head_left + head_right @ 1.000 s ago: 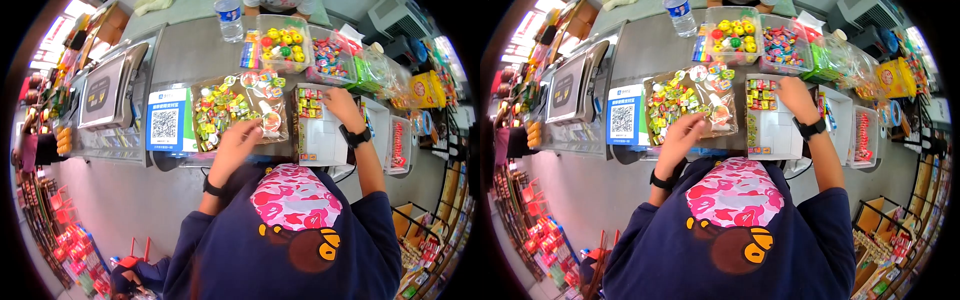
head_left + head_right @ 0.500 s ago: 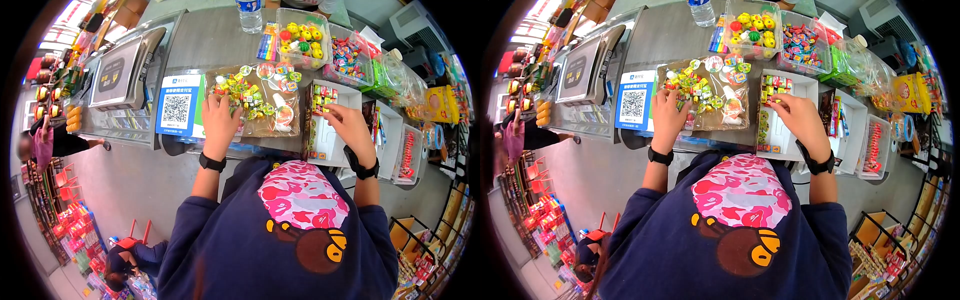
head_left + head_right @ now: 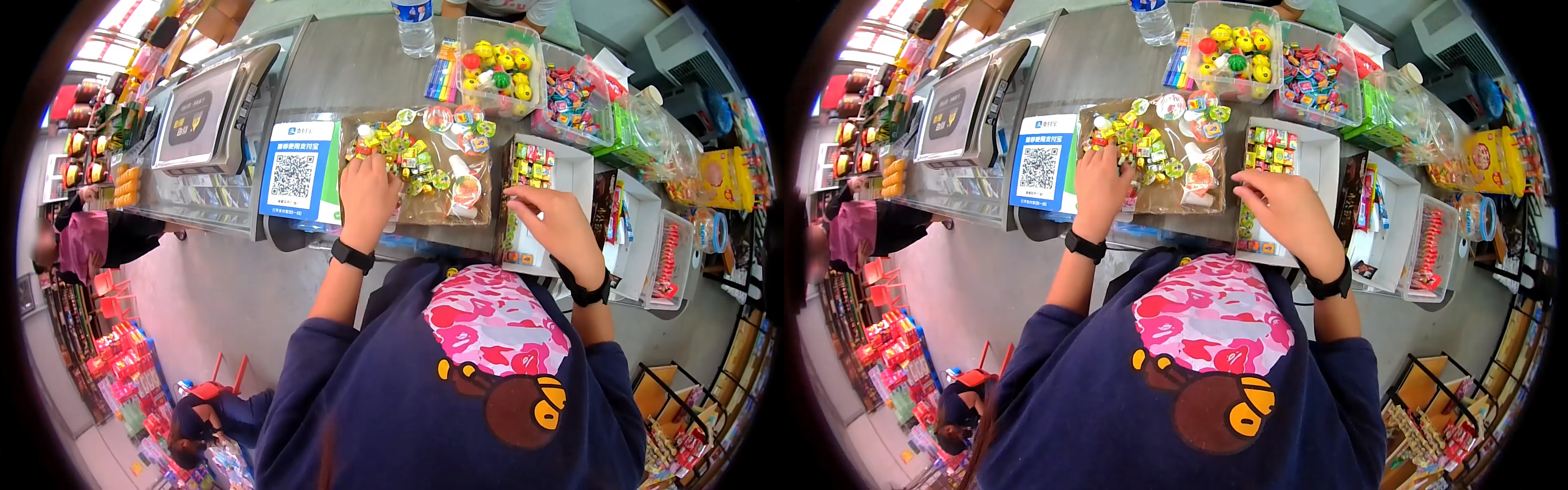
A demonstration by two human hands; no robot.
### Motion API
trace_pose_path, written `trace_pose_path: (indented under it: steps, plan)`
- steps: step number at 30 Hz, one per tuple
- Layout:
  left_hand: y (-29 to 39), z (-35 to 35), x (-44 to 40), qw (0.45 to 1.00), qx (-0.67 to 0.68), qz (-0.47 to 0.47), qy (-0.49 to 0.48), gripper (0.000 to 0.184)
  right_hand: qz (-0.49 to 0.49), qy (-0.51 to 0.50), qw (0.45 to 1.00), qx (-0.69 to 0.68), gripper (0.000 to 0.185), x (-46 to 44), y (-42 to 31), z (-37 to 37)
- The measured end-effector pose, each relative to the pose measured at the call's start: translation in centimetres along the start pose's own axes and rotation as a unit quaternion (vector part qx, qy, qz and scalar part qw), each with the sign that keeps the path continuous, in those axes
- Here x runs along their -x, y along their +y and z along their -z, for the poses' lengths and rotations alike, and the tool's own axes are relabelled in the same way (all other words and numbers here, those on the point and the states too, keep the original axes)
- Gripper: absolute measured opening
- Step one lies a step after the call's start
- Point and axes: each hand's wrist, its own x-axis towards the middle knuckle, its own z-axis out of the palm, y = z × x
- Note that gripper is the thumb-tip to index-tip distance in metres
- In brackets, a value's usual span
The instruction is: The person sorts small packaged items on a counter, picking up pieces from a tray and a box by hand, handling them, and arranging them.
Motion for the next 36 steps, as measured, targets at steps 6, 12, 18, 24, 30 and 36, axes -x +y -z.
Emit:
trace_pose_path:
  steps: [6,12,18,24,30,36]
  plan:
    - [1.3,3.0,-0.1,0.996,0.060,0.006,0.068,0.012,0.070,-0.019,0.997,0.015,0.019,-0.1,-1.3,-0.5]
    - [3.7,0.9,-0.8,0.992,0.122,0.024,0.002,0.016,0.103,-0.018,0.994,0.021,0.019,0.0,-0.3,-1.9]
    - [3.5,0.5,-1.1,0.984,0.162,0.041,-0.055,0.017,0.091,-0.018,0.996,0.019,0.019,0.7,0.1,-1.7]
    - [2.4,0.4,-2.2,0.982,0.127,0.042,-0.131,0.034,0.099,-0.047,0.994,0.019,0.019,0.5,0.2,-1.7]
    - [1.9,0.7,-2.8,0.980,0.137,-0.014,-0.147,0.034,0.107,-0.034,0.993,0.025,0.020,1.0,0.5,-1.4]
    - [1.8,1.2,-3.9,0.972,0.122,-0.063,-0.191,0.025,0.106,-0.018,0.994,0.026,0.019,1.7,0.4,-1.1]
